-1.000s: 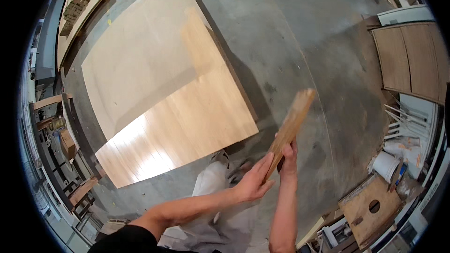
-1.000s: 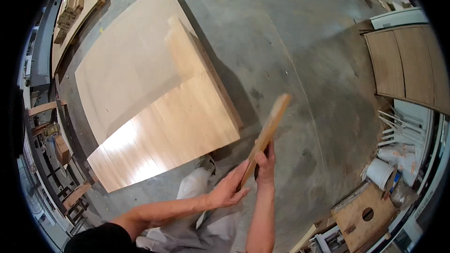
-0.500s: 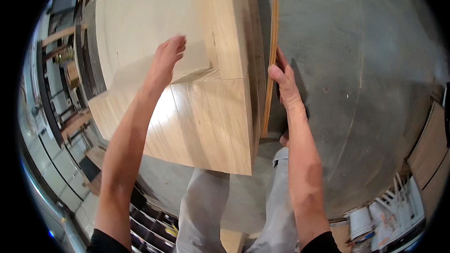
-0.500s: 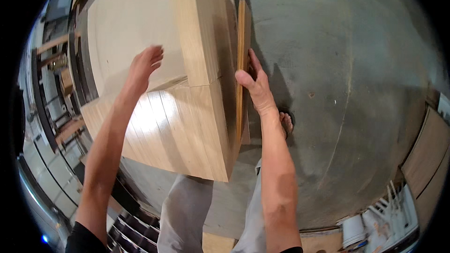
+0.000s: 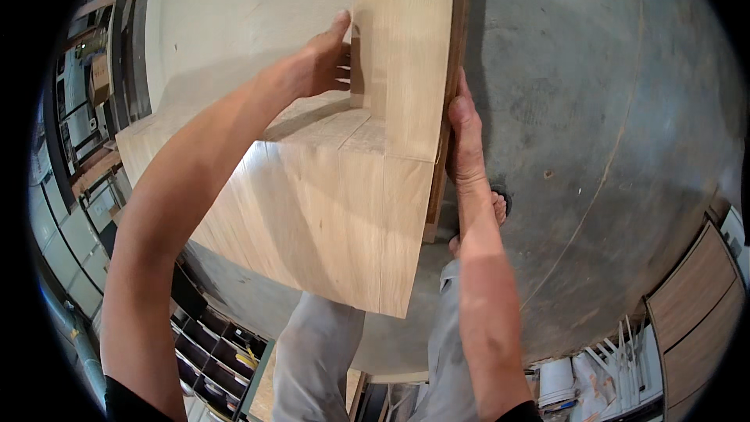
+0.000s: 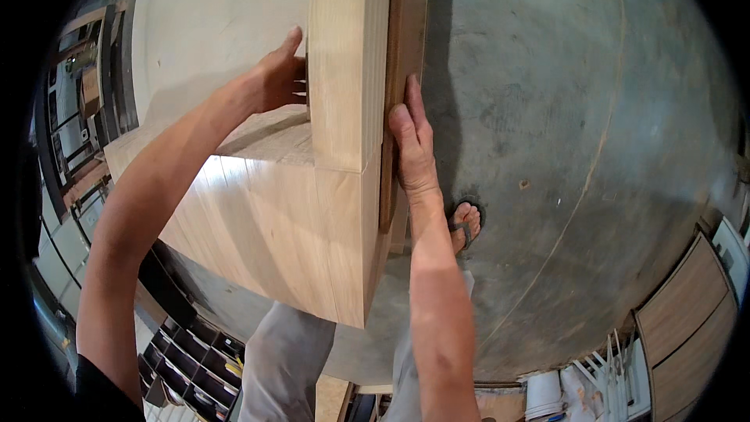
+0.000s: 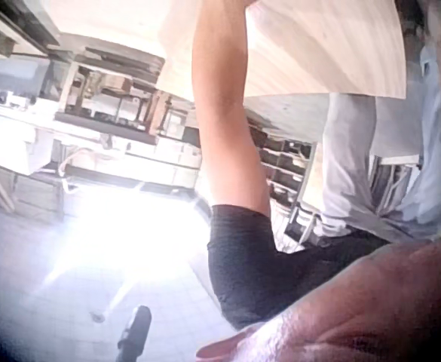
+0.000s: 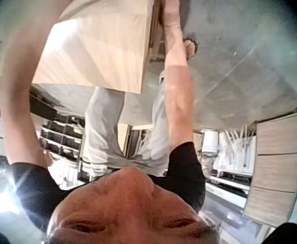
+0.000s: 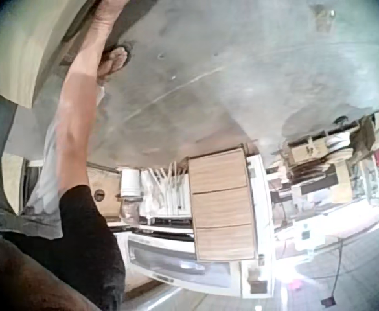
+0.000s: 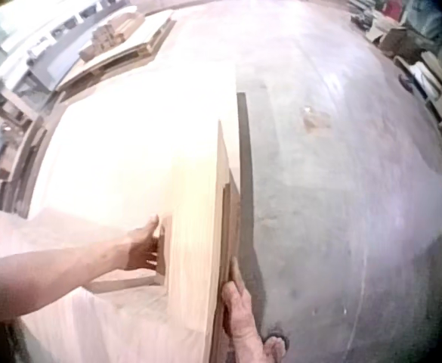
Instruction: The person organizes wooden planks by sorting through a stack, inspecting them, and then arranging them into separate piles on a table and a workbench.
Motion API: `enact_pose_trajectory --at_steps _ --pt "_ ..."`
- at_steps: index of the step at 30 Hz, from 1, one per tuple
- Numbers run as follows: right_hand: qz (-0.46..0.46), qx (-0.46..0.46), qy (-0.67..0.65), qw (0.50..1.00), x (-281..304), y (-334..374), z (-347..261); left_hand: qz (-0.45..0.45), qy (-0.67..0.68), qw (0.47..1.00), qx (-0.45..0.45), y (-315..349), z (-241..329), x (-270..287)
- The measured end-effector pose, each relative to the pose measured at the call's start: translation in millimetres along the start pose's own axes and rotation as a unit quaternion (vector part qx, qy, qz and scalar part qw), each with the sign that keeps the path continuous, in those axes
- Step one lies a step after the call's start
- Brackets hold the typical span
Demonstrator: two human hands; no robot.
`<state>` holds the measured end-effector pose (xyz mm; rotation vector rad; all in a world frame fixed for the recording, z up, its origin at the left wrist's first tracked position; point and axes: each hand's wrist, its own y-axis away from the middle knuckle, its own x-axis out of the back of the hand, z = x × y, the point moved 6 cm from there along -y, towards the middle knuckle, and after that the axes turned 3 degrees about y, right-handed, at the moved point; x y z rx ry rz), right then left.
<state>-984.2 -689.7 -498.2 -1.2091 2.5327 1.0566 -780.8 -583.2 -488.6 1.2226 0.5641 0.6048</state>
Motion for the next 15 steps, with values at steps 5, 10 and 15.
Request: enact_pose_trajectory --at_steps 5,10,15 --pt "-0.009 0.044 0.010 0.999 2.0 0.1 3.2 -0.038 0.057 0.998 -0.003 -2.5 1.9 -4.4" --pt "0.003 0.050 0.057 0.997 0.5 4.9 -4.9 -0.037 0.029 0.998 -0.032 -6.9 -3.2 -6.0" --pt "0.004 0.042 0.054 0.998 -9.6 11.6 -14.7 -0.038 0.019 0.999 -0.032 -13.3 -5.7 -0.3"
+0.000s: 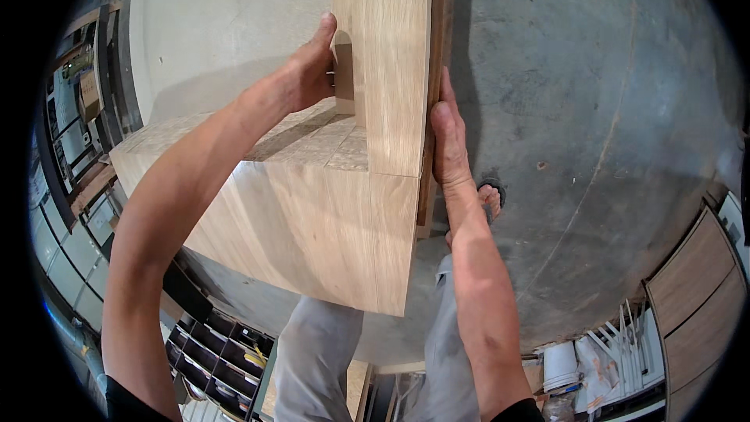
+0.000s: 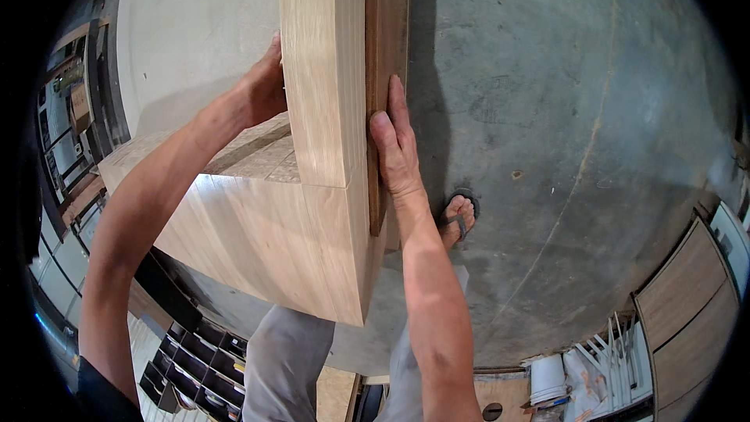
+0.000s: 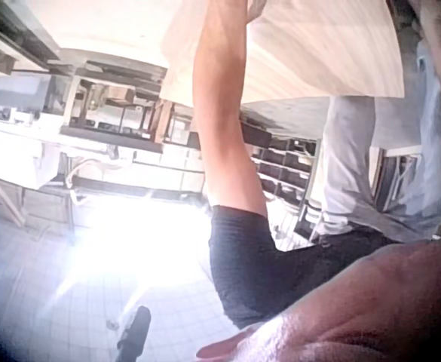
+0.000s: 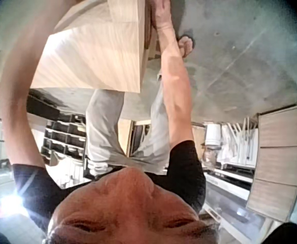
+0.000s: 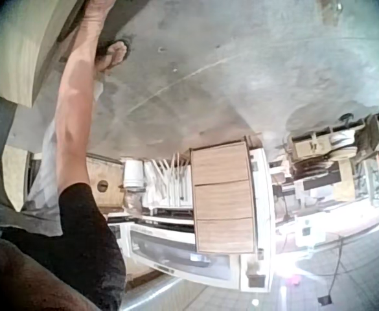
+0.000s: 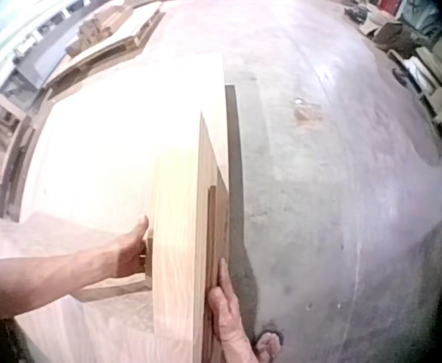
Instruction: The person organizes wooden planks by sorting through a stack, inspecting them, and then arranging them into separate piles on a table and a workbench.
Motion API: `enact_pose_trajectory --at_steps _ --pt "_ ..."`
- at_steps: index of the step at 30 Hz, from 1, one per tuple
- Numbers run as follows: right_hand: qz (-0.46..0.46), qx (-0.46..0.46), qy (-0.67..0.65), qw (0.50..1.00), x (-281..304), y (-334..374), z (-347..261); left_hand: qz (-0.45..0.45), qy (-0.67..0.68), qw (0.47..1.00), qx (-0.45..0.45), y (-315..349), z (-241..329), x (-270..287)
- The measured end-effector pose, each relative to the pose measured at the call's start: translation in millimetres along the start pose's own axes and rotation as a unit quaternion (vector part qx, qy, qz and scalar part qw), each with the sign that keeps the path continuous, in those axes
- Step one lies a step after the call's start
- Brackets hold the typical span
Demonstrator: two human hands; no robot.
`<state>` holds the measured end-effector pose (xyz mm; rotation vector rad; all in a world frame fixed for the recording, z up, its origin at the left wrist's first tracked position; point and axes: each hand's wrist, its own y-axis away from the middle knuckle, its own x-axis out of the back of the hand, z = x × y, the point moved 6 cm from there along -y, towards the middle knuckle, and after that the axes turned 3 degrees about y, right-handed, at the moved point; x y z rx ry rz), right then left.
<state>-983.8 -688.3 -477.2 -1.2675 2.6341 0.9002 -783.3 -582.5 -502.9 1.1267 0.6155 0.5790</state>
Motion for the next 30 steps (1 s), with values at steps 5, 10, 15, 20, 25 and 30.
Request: enact_pose_trajectory --at_steps 5,10,15,20,25,30 --pt "0.008 -0.005 0.063 0.998 9.3 -5.8 17.3 0.016 -0.032 0.999 -0.016 13.3 10.3 -17.4" --pt "0.007 0.033 0.021 0.999 0.1 -3.8 11.0 0.007 -0.040 0.999 -0.025 1.3 8.2 1.5" --pt "0.004 -0.010 0.071 0.997 10.7 -5.9 11.6 -0.015 -0.022 0.999 0.024 0.0 -0.7 6.0" --pt "0.056 0.022 0.134 0.989 17.0 6.6 1.5 0.026 -0.072 0.997 -0.018 15.0 3.0 0.1" --pt "0.069 0.056 0.152 0.984 22.2 8.9 -9.7 0.040 -0.047 0.997 -0.038 8.6 8.5 1.9" --pt "0.071 0.119 0.231 0.963 19.8 -10.3 -40.0 0.030 -0.023 0.999 -0.039 0.5 4.6 7.7"
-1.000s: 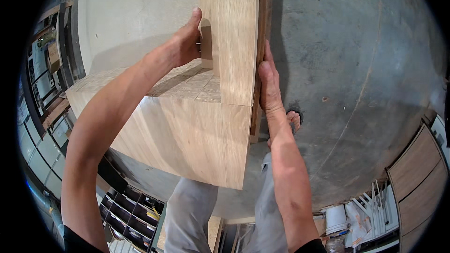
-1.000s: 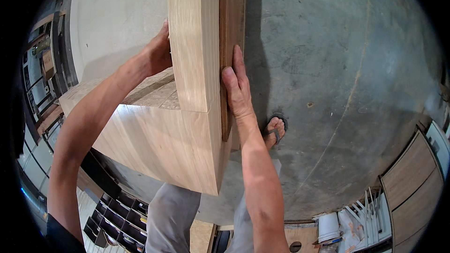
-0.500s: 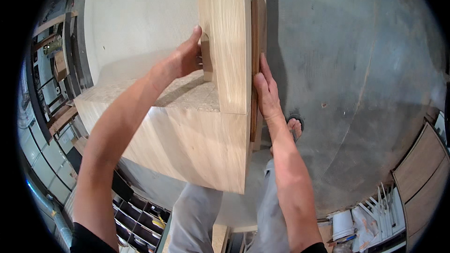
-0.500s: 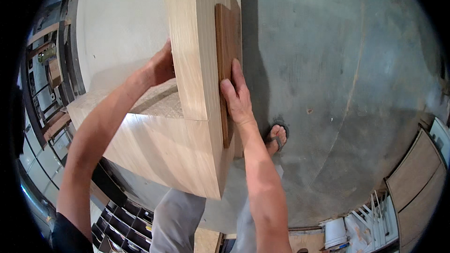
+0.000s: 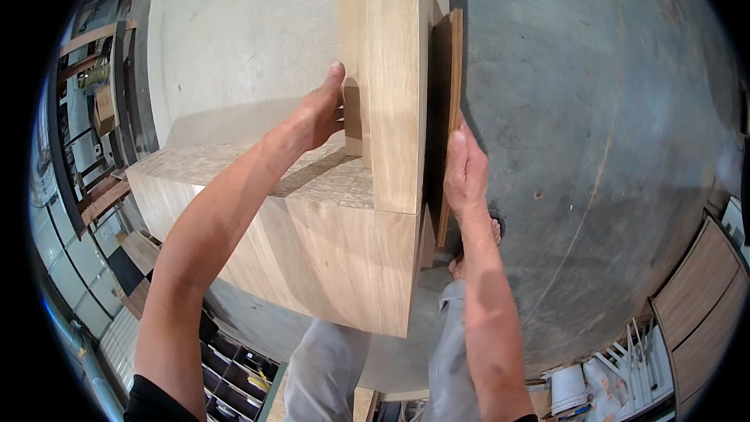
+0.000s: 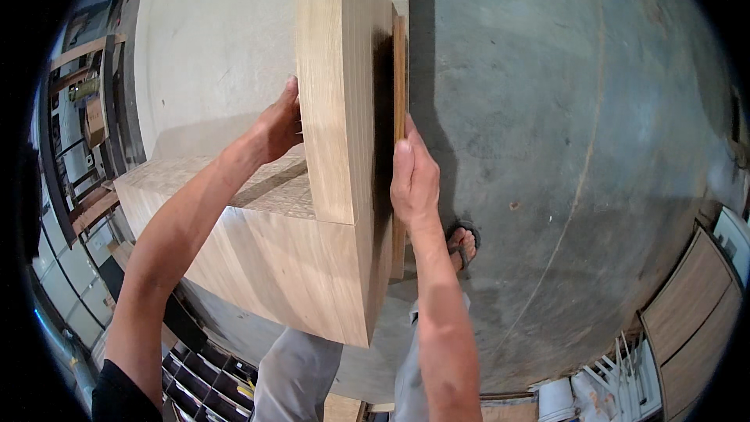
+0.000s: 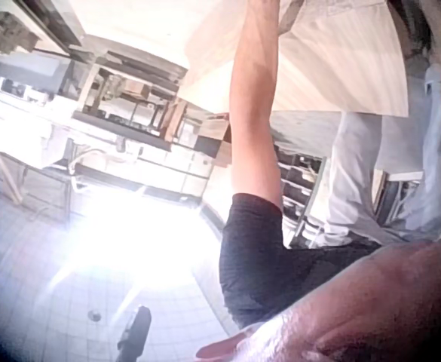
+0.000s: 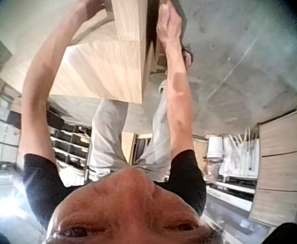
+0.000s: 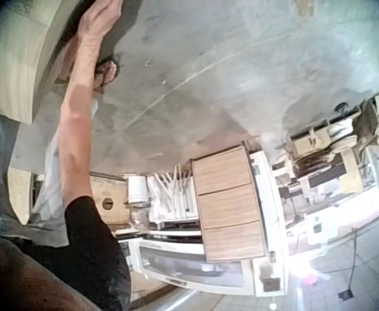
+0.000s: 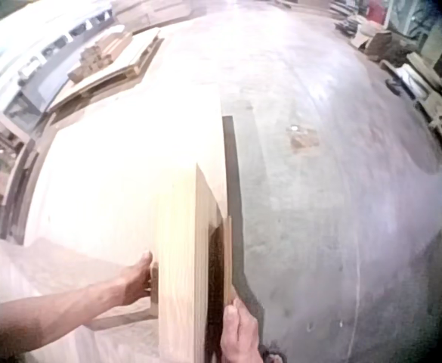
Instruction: The person organizes wooden planks by sorting through a stack, inspecting them, and then arranging them into separate piles on a table and a workbench.
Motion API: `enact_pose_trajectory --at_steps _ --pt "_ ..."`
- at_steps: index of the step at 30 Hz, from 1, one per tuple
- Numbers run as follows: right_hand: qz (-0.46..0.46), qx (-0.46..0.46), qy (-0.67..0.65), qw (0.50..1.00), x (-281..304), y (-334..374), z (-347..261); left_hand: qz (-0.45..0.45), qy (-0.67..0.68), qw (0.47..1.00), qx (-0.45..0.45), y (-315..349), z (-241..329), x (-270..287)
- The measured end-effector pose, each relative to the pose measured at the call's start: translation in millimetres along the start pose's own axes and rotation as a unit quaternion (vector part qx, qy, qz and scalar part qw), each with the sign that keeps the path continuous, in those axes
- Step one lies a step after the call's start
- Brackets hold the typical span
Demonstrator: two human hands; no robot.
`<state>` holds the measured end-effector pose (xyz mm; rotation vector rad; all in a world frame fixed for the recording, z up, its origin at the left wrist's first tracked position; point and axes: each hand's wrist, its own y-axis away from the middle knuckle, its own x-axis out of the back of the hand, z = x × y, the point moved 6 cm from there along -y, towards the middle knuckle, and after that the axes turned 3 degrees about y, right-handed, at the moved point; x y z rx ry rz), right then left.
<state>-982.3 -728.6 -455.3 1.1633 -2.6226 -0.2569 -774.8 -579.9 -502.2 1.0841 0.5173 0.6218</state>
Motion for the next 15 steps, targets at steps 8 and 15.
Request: enact_pose_trajectory --at_steps 8,15 --pt "0.024 -0.012 -0.026 0.999 -20.9 -49.7 -5.8 0.042 0.007 0.999 0.024 -1.8 2.6 3.3" --pt "0.027 -0.020 -0.071 0.997 -27.8 -50.0 0.5 0.056 0.008 0.998 0.011 3.5 2.4 -3.3"
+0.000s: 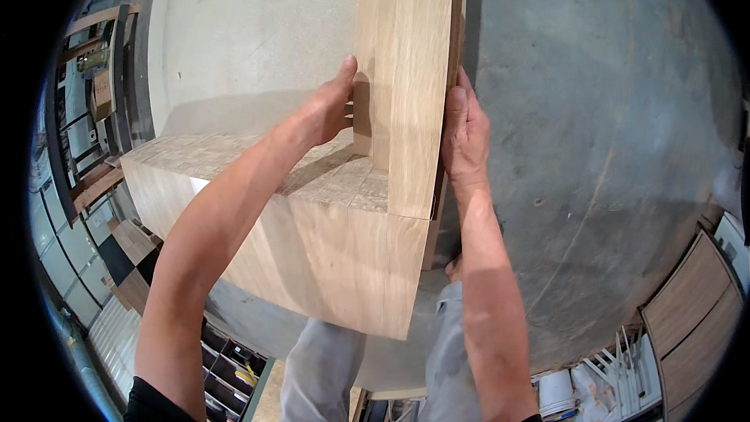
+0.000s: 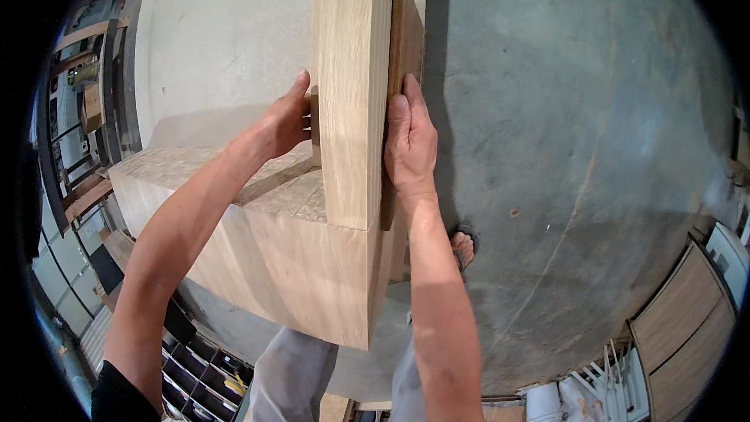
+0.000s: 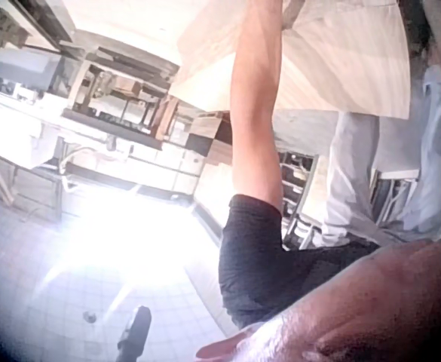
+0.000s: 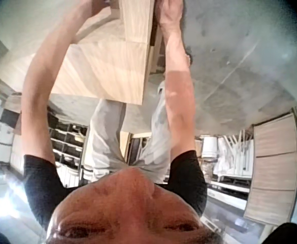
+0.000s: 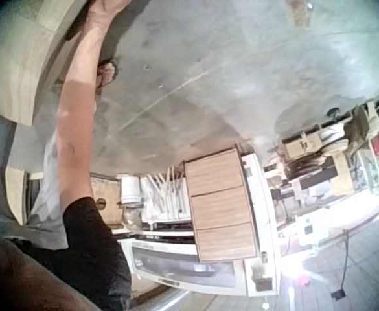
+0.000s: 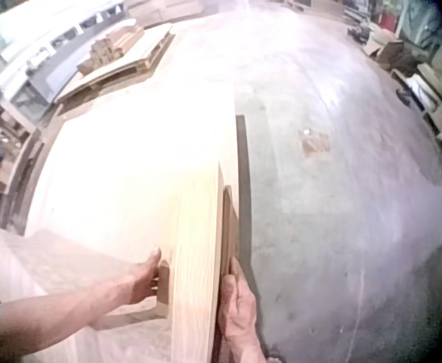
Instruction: The person organizes wooden planks by sorting through a stack, inspecting them, and then arranging them into separate piles on a table and a workbench.
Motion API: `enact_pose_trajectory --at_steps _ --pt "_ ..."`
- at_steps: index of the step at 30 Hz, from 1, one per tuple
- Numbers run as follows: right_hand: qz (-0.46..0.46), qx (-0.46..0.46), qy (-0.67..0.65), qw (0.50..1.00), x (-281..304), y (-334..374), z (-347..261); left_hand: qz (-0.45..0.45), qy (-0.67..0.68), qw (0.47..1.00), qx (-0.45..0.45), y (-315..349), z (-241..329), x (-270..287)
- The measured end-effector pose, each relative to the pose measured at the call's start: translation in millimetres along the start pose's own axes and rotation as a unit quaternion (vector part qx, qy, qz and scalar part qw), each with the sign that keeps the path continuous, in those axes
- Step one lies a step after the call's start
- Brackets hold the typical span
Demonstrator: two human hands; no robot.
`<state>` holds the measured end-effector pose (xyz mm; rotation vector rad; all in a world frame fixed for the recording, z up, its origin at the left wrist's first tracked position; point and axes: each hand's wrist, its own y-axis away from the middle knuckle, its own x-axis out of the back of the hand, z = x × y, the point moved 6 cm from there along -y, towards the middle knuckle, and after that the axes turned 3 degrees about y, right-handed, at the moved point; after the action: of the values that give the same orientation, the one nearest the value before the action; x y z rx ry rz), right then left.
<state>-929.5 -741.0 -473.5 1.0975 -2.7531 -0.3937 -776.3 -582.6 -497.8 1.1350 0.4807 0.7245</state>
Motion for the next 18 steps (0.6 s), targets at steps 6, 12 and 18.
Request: enact_pose_trajectory --at_steps 6,12,18 --pt "0.003 0.009 0.013 1.000 1.3 -3.6 2.0 -0.011 0.001 1.000 0.008 -1.1 -6.2 2.4" --pt "-0.016 -0.032 -0.010 0.999 6.0 0.9 12.5 -0.004 0.018 1.000 0.015 -8.8 0.6 3.1" --pt "-0.011 -0.040 -0.001 0.999 4.5 4.0 8.4 -0.008 0.008 1.000 -0.004 -7.0 3.5 1.7"
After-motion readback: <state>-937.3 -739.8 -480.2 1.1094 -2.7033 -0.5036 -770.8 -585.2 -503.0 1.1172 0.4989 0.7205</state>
